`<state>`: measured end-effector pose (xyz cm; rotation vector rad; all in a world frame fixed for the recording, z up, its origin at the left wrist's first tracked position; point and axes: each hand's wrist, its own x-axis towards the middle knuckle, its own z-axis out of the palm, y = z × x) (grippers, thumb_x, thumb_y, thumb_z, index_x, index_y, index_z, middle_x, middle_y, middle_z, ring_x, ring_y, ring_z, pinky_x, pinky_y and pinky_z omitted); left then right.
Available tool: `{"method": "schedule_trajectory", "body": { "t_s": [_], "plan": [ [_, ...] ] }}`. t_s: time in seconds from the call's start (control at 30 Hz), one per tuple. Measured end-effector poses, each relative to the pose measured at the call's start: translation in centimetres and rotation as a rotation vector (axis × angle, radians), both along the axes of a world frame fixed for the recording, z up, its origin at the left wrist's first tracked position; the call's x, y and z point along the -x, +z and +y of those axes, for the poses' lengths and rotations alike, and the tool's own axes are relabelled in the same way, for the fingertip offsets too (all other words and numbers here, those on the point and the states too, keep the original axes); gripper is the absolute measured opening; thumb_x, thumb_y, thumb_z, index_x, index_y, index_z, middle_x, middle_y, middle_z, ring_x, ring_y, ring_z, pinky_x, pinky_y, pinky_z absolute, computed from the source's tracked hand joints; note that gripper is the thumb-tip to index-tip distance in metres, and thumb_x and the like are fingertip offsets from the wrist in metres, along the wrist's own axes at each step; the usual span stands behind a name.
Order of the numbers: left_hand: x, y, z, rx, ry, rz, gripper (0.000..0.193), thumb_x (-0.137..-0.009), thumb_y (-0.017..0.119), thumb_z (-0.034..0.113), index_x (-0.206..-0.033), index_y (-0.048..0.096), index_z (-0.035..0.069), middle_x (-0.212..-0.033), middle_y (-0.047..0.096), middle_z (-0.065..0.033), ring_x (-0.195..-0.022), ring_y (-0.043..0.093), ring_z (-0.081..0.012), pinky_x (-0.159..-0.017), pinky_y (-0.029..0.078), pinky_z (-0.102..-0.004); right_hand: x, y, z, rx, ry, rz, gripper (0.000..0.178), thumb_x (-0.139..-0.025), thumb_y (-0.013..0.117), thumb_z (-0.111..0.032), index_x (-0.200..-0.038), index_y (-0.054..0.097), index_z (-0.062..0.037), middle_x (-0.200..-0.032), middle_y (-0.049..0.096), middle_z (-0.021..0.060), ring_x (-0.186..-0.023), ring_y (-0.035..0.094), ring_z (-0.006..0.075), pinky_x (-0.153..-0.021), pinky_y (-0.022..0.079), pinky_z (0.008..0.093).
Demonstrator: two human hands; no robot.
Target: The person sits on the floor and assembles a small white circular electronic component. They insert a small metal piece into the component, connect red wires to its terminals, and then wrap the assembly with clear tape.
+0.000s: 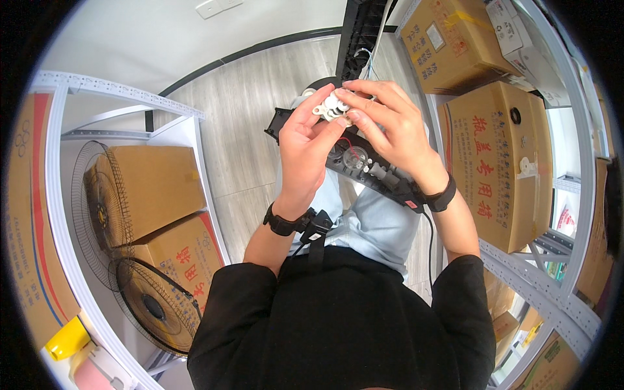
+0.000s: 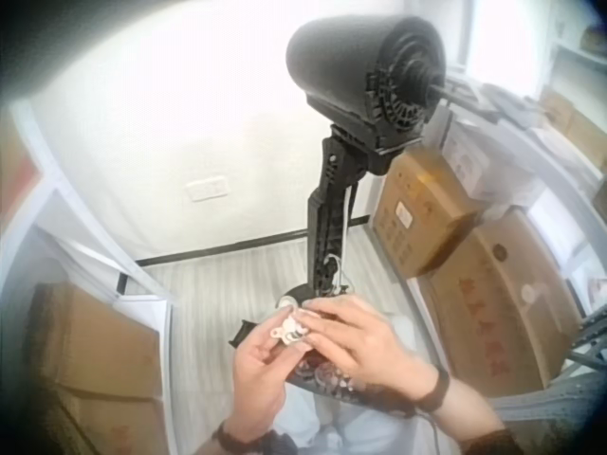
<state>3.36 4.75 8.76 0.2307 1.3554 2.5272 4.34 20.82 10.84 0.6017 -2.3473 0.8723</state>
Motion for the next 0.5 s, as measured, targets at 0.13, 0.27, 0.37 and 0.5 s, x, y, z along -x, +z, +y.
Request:
{"method": "schedule_trajectory", "body": {
  "t_s": [0.13,0.27,0.37,0.5],
  "plan": [
    [0.0,-0.1,-0.1,-0.005,-0.023,-0.007,0.048,-0.086,0.058,-0.009,-0.132,0.045,-0.007,-0.116,0.061,-0.0164,-0.099,0.064,-0.0166,-0.086,0.051,-0.0267,0.0,0.5,0.9,0.076,0.068,-0.1,0.022,-0.084,0.067,-0.013,-0.105,0.07,-0.007,-0.102,0.065,0.0082,-0.086,0.062,0.023,-0.075,0.05,0.0317],
    [-0.3,0.3,0.1,0.007,-0.059,-0.008,0.048,-0.085,0.057,-0.01,-0.131,0.046,-0.007,-0.118,0.06,-0.0169,-0.1,0.064,-0.0176,-0.086,0.051,-0.027,0.3,0.3,1.3,0.396,0.024,-0.399,0.019,-0.084,0.069,-0.015,-0.101,0.071,-0.0058,-0.097,0.066,0.0059,-0.077,0.062,0.0139,-0.068,0.049,0.025],
    [-0.5,0.4,0.4,0.008,-0.068,0.002,0.048,-0.085,0.057,-0.01,-0.131,0.046,-0.007,-0.119,0.06,-0.0172,-0.101,0.064,-0.0178,-0.085,0.051,-0.0269,1.0,0.2,1.4,0.568,0.052,-0.532,0.017,-0.082,0.072,-0.014,-0.097,0.072,-0.0042,-0.092,0.067,0.0035,-0.073,0.059,0.0069,-0.063,0.046,0.0203],
    [-0.5,0.4,0.5,0.012,-0.071,-0.002,0.048,-0.085,0.057,-0.01,-0.131,0.046,-0.007,-0.119,0.06,-0.0172,-0.101,0.064,-0.0176,-0.084,0.052,-0.027,1.5,0.5,1.7,0.705,0.108,-0.747,0.016,-0.082,0.073,-0.012,-0.096,0.072,-0.0038,-0.086,0.065,0.0021,-0.072,0.058,0.0056,-0.063,0.046,0.0193]
  ]
}}
